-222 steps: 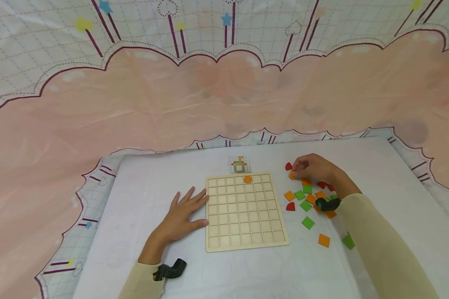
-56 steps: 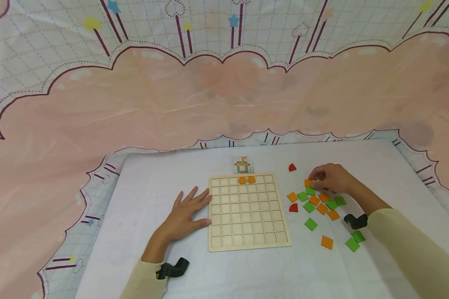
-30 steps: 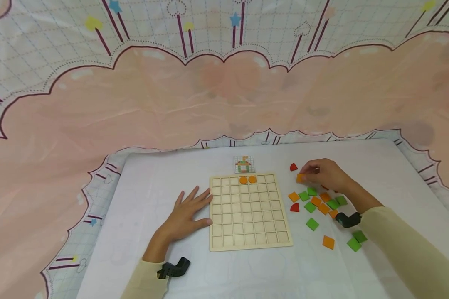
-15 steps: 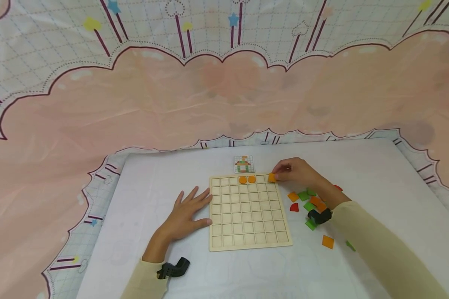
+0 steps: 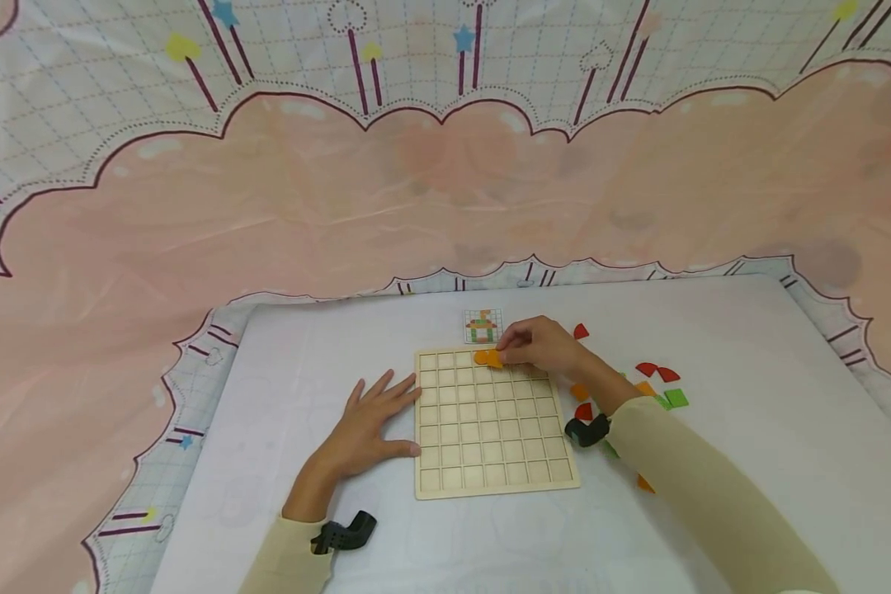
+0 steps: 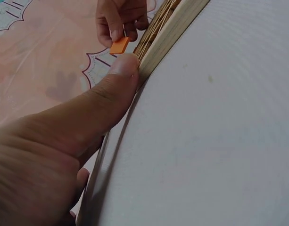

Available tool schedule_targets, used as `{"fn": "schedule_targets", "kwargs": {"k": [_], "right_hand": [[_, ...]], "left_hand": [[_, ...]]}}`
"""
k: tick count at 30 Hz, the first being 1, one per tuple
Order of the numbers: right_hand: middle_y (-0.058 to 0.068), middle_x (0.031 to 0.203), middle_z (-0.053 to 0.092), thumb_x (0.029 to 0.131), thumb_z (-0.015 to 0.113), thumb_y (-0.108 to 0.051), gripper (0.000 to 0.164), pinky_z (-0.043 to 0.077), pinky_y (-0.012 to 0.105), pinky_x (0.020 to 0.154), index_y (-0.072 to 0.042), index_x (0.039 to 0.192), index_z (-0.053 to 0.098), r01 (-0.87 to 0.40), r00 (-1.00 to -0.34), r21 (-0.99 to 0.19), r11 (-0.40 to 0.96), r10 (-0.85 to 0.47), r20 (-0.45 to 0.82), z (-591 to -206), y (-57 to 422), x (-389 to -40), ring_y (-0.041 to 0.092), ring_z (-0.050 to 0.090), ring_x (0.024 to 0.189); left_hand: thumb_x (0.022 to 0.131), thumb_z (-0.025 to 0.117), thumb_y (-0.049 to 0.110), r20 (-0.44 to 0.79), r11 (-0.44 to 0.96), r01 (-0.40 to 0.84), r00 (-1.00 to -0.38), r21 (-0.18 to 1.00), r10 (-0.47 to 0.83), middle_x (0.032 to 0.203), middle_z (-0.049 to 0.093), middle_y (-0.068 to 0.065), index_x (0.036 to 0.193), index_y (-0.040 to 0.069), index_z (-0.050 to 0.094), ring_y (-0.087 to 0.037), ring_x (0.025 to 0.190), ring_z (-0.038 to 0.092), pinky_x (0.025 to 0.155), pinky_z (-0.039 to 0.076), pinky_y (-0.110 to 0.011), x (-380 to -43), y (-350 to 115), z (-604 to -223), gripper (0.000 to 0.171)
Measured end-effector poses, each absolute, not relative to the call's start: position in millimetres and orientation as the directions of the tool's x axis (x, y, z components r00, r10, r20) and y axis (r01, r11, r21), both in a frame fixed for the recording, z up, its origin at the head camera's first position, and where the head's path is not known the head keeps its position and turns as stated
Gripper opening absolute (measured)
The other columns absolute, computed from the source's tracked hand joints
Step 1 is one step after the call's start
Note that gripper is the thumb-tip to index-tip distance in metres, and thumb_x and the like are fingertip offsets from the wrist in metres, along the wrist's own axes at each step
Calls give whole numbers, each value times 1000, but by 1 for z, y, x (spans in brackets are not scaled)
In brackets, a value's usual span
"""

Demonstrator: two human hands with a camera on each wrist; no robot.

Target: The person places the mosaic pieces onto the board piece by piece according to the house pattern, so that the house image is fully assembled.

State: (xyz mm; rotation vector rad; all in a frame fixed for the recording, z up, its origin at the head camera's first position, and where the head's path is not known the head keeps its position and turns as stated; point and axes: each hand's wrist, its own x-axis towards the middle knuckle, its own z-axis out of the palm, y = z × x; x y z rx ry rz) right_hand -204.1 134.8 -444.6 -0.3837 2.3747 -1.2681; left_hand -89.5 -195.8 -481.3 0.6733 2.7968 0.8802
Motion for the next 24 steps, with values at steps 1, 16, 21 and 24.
{"fn": "schedule_targets", "kwargs": {"k": [1, 16, 21, 24], "right_hand": [[1, 98, 74, 90, 79, -23, 14, 50, 30, 76, -14, 101, 76, -40, -872, -843, 537, -430, -232, -445, 131, -204, 21, 59, 88], [1, 92, 71, 89, 79, -22, 9, 47, 32, 81, -15, 94, 77, -46, -865, -809, 586, -429, -261, -452, 112, -206, 19, 59, 89], [-2, 87, 71, 87, 80, -23, 7, 47, 32, 82, -18, 90, 77, -81, -861, -781, 620, -439, -258, -454, 110, -205, 18, 60, 86], [-2, 86, 71, 87, 80, -24, 7, 47, 32, 80, -18, 90, 77, -82, -857, -777, 624, -443, -265, -455, 111, -204, 17, 60, 86]], "left_hand": [[75, 85, 49, 6, 732, 375, -892, 568, 452, 165, 37, -2, 152, 16, 50, -37, 158, 19, 124, 1, -67, -90, -196, -481, 91], [74, 85, 51, -18, 752, 359, -897, 553, 441, 166, 35, 1, 154, 18, 48, -33, 159, 17, 125, 1, -65, -90, -195, -481, 94], [75, 85, 52, -13, 752, 364, -896, 549, 443, 166, 36, 1, 153, 19, 48, -34, 159, 17, 125, 1, -65, -90, -195, -481, 93], [75, 84, 52, -11, 751, 368, -895, 548, 447, 166, 35, 1, 154, 18, 48, -34, 159, 17, 125, 1, -66, -90, -196, -482, 93]]}}
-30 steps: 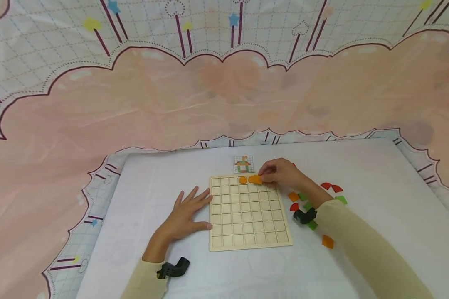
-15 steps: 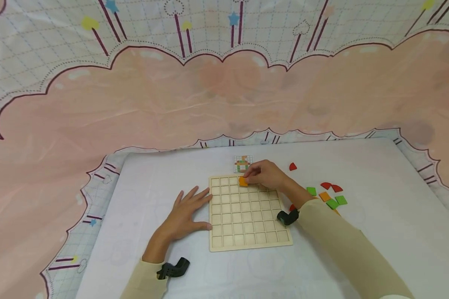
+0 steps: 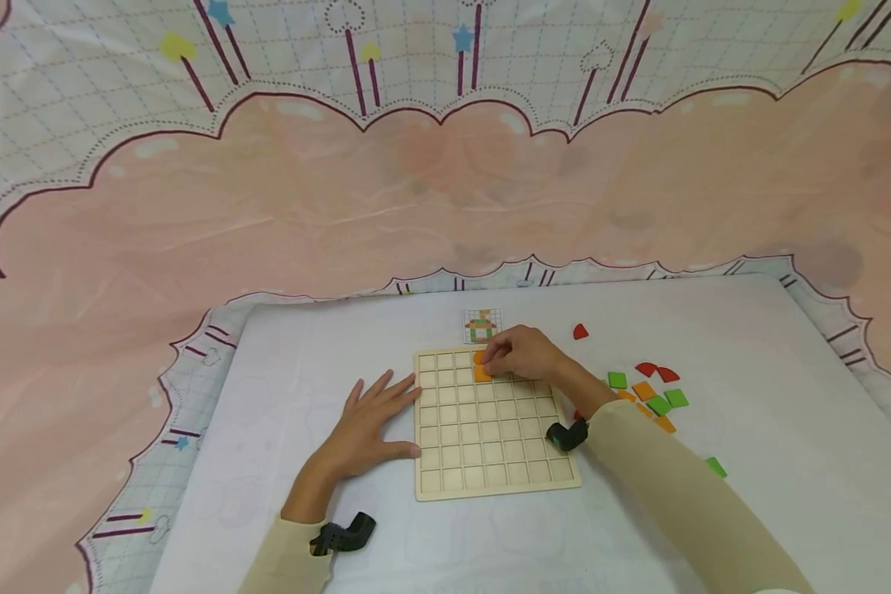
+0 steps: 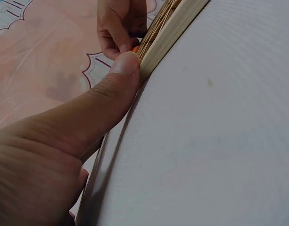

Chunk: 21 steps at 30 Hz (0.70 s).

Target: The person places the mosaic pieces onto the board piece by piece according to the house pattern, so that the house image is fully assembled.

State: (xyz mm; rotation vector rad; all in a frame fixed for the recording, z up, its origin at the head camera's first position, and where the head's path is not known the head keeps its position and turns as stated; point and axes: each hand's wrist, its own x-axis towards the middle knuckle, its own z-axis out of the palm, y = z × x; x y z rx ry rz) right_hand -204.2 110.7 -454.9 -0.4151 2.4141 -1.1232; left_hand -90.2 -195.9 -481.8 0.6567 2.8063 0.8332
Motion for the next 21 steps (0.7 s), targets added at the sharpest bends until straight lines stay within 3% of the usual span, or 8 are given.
{"fn": "schedule_targets", "kwargs": {"k": [21], "right_hand": [[-2, 84, 72, 86, 82, -22, 8, 48, 33, 84, -17, 90, 76, -111, -848, -753, 648, -457, -269, -454, 111, -206, 17, 61, 84]], "left_hand": [[76, 83, 53, -7, 745, 369, -894, 556, 449, 166, 35, 2, 153, 19, 48, -34, 159, 17, 125, 0, -65, -89, -197, -482, 92]]}}
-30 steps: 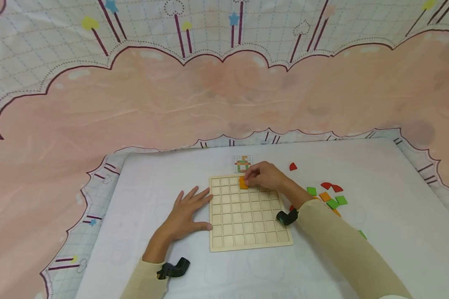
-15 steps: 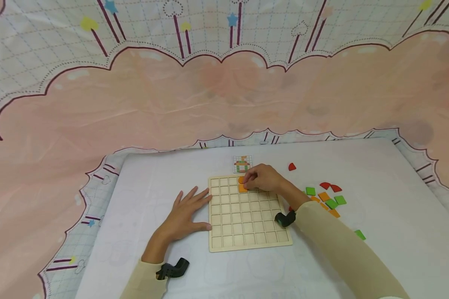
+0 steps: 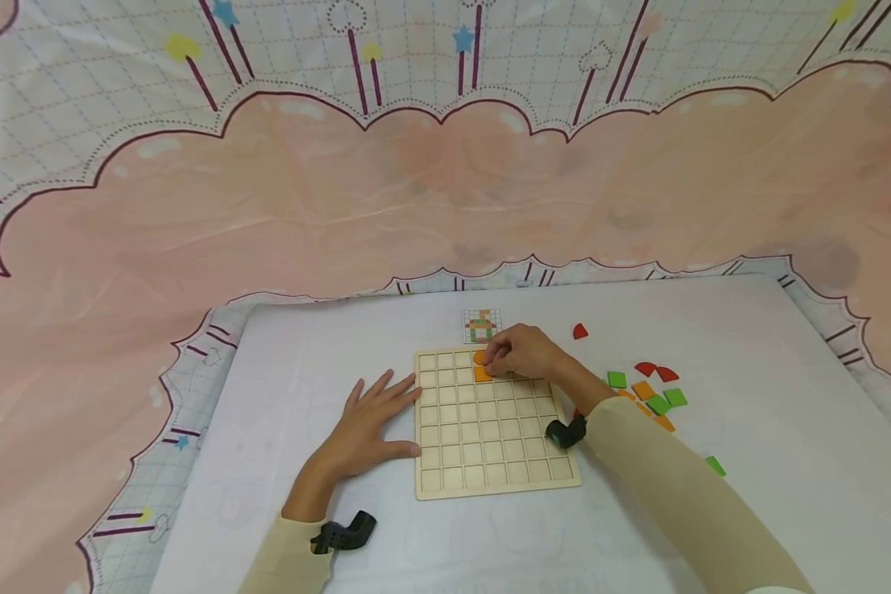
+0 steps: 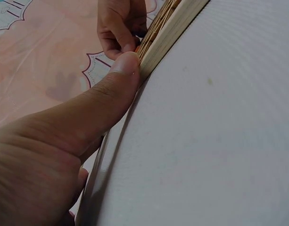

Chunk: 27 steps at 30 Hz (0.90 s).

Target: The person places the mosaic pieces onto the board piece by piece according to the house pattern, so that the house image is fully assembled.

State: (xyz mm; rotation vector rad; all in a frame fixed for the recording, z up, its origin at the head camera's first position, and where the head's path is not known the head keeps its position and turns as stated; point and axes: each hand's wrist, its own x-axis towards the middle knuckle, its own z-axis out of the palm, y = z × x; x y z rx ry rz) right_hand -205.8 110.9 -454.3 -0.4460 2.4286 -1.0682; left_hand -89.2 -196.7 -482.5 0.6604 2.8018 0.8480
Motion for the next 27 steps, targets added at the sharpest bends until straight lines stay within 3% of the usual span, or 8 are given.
{"fn": "schedule_targets", "kwargs": {"k": [12, 20, 27], "right_hand": [[2, 98, 72, 90, 78, -19, 11, 47, 33, 87, -13, 98, 75, -9, -858, -826, 564, -428, -282, -445, 127, -200, 21, 58, 95], [4, 94, 69, 91, 76, -21, 14, 45, 33, 85, -11, 101, 75, 7, -897, -796, 605, -349, -272, -433, 152, -201, 24, 55, 96], [3, 98, 69, 94, 74, -23, 14, 47, 34, 88, -12, 102, 75, -87, -864, -747, 660, -423, -273, -419, 184, -199, 23, 56, 96]], "left_hand": [[76, 84, 52, 0, 744, 376, -892, 553, 451, 166, 35, 3, 154, 19, 47, -33, 159, 16, 125, -1, -64, -89, -198, -484, 92], [76, 84, 52, 6, 740, 380, -892, 555, 453, 166, 35, 2, 154, 19, 48, -34, 159, 16, 125, 0, -65, -90, -197, -484, 92], [76, 83, 53, 3, 745, 381, -891, 547, 453, 166, 34, 3, 154, 20, 47, -33, 159, 16, 125, 0, -65, -90, -198, -485, 92]]}}
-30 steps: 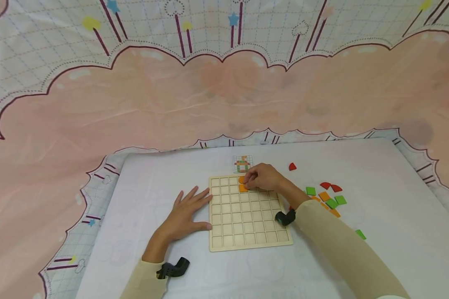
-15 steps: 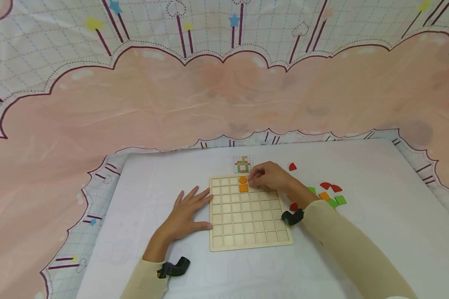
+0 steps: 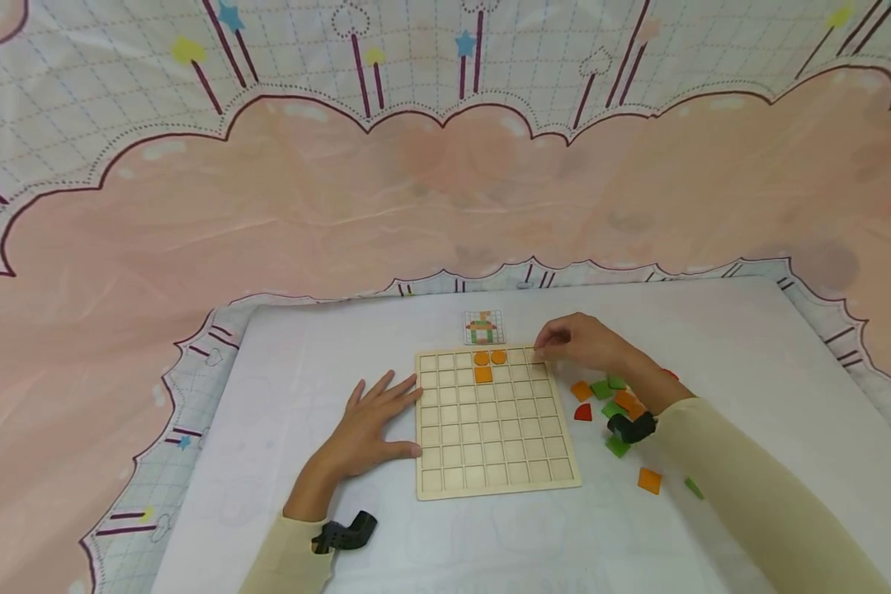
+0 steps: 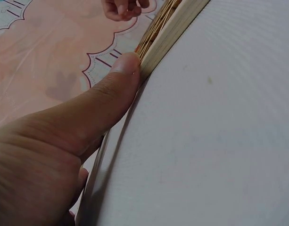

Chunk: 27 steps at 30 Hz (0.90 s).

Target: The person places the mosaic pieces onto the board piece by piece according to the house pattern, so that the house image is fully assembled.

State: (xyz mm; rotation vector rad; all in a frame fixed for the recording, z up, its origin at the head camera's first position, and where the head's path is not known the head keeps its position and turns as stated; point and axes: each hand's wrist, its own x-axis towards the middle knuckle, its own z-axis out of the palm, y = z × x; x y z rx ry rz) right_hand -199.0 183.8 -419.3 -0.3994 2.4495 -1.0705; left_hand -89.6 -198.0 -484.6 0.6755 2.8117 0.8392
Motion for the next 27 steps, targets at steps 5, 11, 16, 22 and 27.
{"fn": "schedule_targets", "kwargs": {"k": [5, 11, 16, 22, 27], "right_hand": [[-1, 100, 72, 95, 73, -28, 14, 53, 35, 91, -16, 102, 76, -191, -839, -683, 705, -478, -260, -419, 213, -194, 20, 61, 97], [-3, 99, 72, 95, 72, -32, 14, 54, 35, 88, -20, 100, 76, -197, -843, -599, 776, -446, -301, -421, 244, -187, 21, 61, 100], [-5, 93, 72, 93, 75, -32, 13, 53, 32, 82, -21, 98, 77, -194, -844, -563, 803, -430, -322, -421, 261, -182, 19, 61, 93], [-5, 93, 71, 92, 76, -31, 14, 55, 36, 85, -19, 100, 77, -203, -845, -522, 829, -418, -334, -422, 277, -179, 18, 61, 93], [-5, 94, 70, 92, 76, -28, 10, 56, 43, 89, -22, 99, 77, -191, -849, -504, 843, -399, -346, -426, 285, -178, 19, 61, 96]], "left_hand": [[77, 83, 54, -7, 753, 376, -892, 540, 451, 166, 34, 3, 154, 20, 47, -33, 159, 16, 125, 1, -65, -89, -198, -485, 92], [77, 83, 52, -8, 753, 378, -891, 539, 454, 166, 34, 3, 154, 20, 47, -33, 159, 16, 125, 2, -64, -89, -197, -483, 91], [78, 83, 53, -8, 753, 379, -891, 538, 454, 166, 34, 3, 154, 20, 47, -33, 159, 17, 125, 2, -65, -89, -197, -483, 91], [77, 83, 52, -3, 747, 379, -891, 547, 455, 166, 34, 2, 154, 19, 47, -33, 159, 16, 125, 1, -65, -88, -198, -483, 91], [77, 83, 52, -4, 744, 377, -891, 552, 454, 166, 34, 3, 154, 20, 47, -33, 159, 16, 125, 1, -64, -88, -197, -483, 91]]}}
